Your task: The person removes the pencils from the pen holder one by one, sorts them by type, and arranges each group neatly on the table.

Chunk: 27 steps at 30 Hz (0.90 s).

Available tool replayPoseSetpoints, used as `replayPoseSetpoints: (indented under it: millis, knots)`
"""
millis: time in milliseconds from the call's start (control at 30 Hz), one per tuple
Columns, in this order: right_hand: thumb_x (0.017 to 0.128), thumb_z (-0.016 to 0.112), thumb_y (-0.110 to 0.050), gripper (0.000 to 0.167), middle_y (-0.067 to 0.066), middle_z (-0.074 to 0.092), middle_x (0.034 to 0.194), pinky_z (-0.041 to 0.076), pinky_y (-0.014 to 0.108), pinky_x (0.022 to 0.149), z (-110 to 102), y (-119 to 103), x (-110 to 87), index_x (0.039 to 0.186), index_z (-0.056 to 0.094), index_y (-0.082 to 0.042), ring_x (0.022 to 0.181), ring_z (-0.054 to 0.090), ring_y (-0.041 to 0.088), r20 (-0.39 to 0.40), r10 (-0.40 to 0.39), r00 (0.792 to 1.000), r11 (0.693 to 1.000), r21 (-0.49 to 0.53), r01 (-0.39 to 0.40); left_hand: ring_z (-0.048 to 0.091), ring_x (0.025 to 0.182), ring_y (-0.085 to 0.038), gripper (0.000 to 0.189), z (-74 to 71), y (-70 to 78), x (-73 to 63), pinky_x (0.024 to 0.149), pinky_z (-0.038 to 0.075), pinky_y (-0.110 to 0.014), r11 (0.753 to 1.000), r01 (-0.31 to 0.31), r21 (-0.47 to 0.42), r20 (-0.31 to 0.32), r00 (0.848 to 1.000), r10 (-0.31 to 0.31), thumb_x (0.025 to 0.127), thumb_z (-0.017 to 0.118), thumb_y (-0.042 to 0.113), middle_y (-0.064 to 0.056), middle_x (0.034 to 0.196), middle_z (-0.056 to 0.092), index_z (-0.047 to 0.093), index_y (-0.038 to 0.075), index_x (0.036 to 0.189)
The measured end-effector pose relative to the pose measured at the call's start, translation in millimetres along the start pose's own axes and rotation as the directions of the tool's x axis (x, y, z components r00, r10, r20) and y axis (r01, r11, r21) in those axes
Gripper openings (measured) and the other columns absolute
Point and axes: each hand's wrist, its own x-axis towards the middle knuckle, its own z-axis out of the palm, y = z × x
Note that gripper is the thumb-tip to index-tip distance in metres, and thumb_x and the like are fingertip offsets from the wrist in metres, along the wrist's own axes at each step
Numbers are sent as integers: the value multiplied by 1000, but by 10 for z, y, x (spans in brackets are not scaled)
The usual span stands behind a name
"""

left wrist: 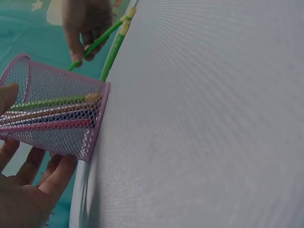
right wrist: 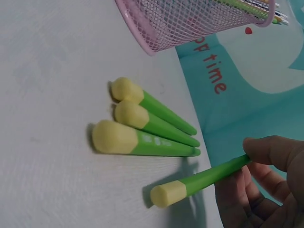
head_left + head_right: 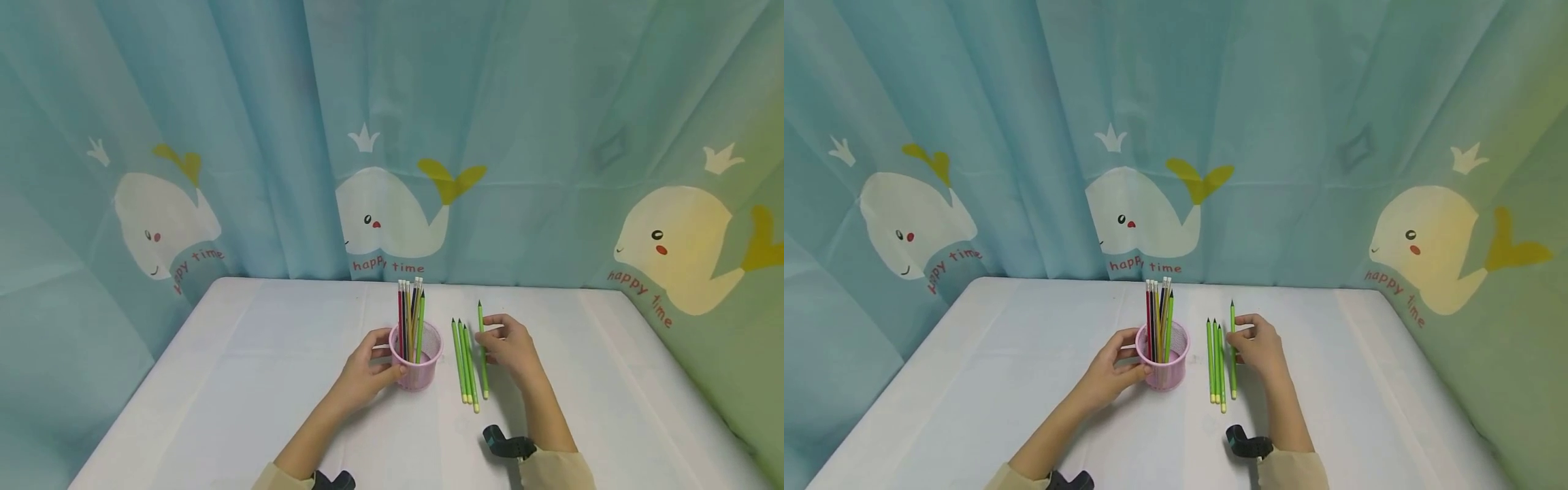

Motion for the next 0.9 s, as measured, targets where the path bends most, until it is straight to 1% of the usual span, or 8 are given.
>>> replayPoseSetpoints:
  millis: [200, 267, 400, 633, 900]
  knots:
    - [90, 70, -17, 42, 12, 66, 93, 57, 28, 62, 7, 42, 31, 127, 57, -3, 71, 61, 17, 21, 26, 999, 998, -54, -25, 57, 124, -38, 61, 2, -6, 15, 101, 54, -43, 1000, -2, 2, -4, 1000, 2, 87, 77, 10, -18, 137, 55, 46, 6, 140]
    - [90, 70, -18, 43, 12, 67, 93, 56, 28, 61, 12, 64, 37, 127, 57, -3, 72, 60, 17, 30, 36, 999, 997, -72, -33, 57, 124, -37, 62, 4, -1, 16, 100, 54, -41, 1000, -3, 1, -2, 1000, 3, 87, 76, 10, -18, 137, 55, 46, 7, 140]
    - [90, 71, -19, 44, 14, 67, 97, 57, 29, 63, 24, 100, 29, 128, 56, -3, 75, 61, 18, 40, 56, 998, 994, -98, -52, 57, 123, -37, 61, 9, 2, 12, 100, 55, -40, 1000, -3, 5, -1, 1000, 3, 87, 76, 10, -18, 136, 55, 46, 7, 140]
    - [89, 71, -16, 43, 16, 69, 97, 60, 32, 64, 67, 110, 6, 127, 56, -1, 76, 66, 19, 46, 64, 997, 994, -90, -60, 57, 122, -36, 61, 9, 8, -7, 100, 54, -42, 1000, 10, 15, -9, 1000, -10, 87, 76, 10, -18, 136, 55, 46, 7, 140]
    - [87, 73, -15, 43, 15, 69, 96, 62, 32, 64, 94, 110, 18, 126, 57, -2, 75, 66, 19, 48, 77, 996, 993, -99, -72, 58, 121, -37, 61, 0, 16, -13, 98, 55, -36, 1000, 5, 26, 0, 1000, -5, 88, 76, 11, -19, 133, 56, 45, 7, 141]
